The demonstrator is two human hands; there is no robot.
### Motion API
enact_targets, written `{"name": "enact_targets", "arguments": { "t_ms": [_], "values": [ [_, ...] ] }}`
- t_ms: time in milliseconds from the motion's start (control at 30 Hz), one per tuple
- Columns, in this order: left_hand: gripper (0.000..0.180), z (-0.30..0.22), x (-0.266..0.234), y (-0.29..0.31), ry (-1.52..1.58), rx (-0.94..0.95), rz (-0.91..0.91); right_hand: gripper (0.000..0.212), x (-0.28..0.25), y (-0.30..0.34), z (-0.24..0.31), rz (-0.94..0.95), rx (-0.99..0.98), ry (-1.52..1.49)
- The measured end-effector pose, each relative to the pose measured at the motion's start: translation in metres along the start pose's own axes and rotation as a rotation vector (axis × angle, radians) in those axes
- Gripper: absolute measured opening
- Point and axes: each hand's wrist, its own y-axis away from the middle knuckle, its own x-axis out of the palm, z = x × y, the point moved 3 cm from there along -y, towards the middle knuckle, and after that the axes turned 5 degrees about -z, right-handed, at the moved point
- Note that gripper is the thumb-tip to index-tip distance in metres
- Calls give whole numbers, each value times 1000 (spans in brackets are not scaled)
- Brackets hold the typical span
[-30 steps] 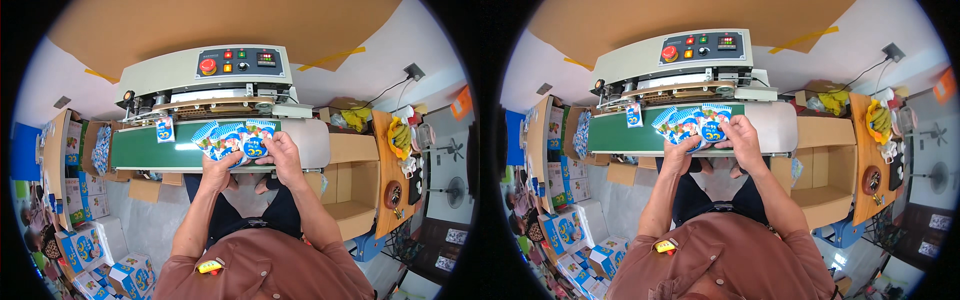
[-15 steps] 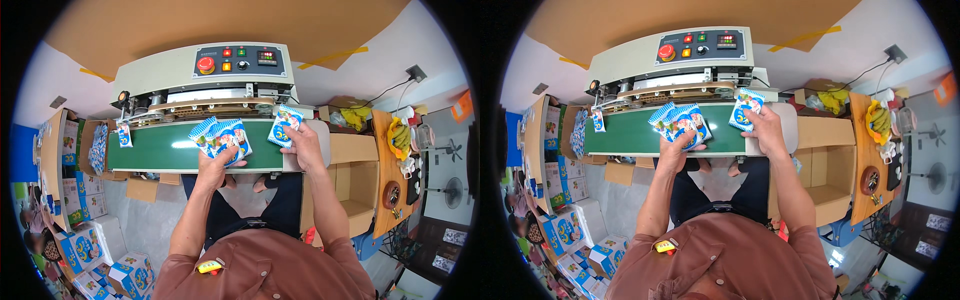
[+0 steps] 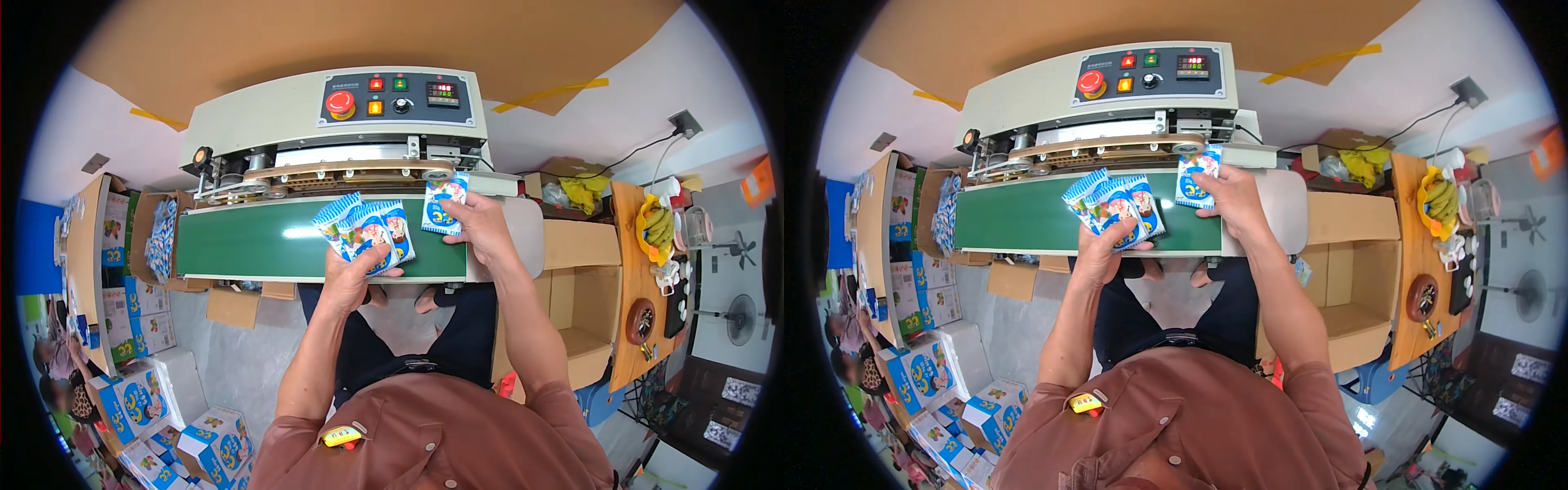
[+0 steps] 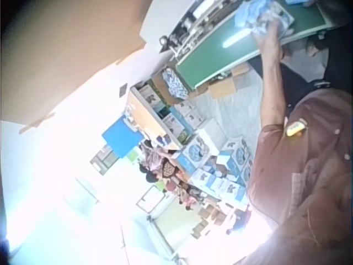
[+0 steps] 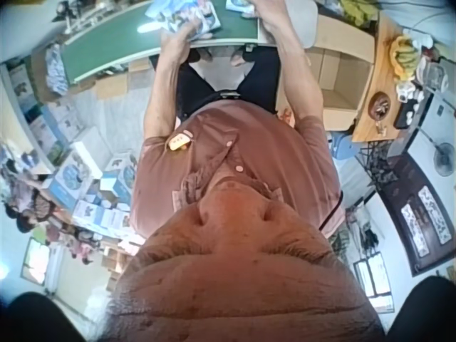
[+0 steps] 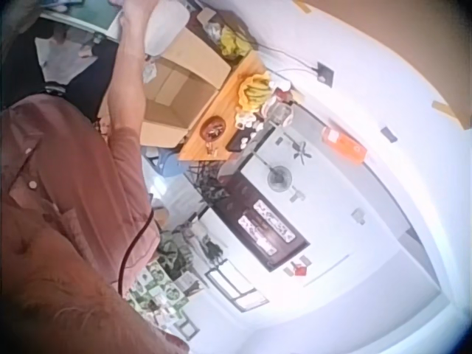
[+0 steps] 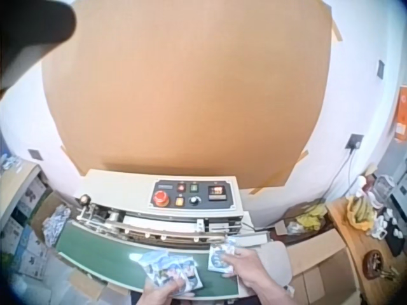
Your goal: The person is taking small packets from a cardboard box and placing them onto a conveyor belt for sealing and processing.
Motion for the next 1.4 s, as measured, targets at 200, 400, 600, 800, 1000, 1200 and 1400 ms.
{"name": "enact_targets", "arguments": {
  "t_ms": [200,400,600,800,1000,1200,1400],
  "values": [
    [40,0,-1,-1,14,-12,20,30,23,9,0,-34,-28,28],
    [40,3,8,1,1,1,34,23,22,31,-19,-121,-300,-67],
    [47,14,8,0,-90,15,60,15,36,45,-27,78,-384,-88],
    [41,10,9,4,31,109,-17,15,34,50,-26,19,-377,-136],
    [42,13,8,1,118,99,-66,12,34,50,-26,51,-229,-296],
    [45,17,5,2,77,144,-50,15,28,43,-32,146,-281,-62],
    [47,18,3,3,99,132,-54,19,23,46,-32,159,-295,-169]
  ]
}}
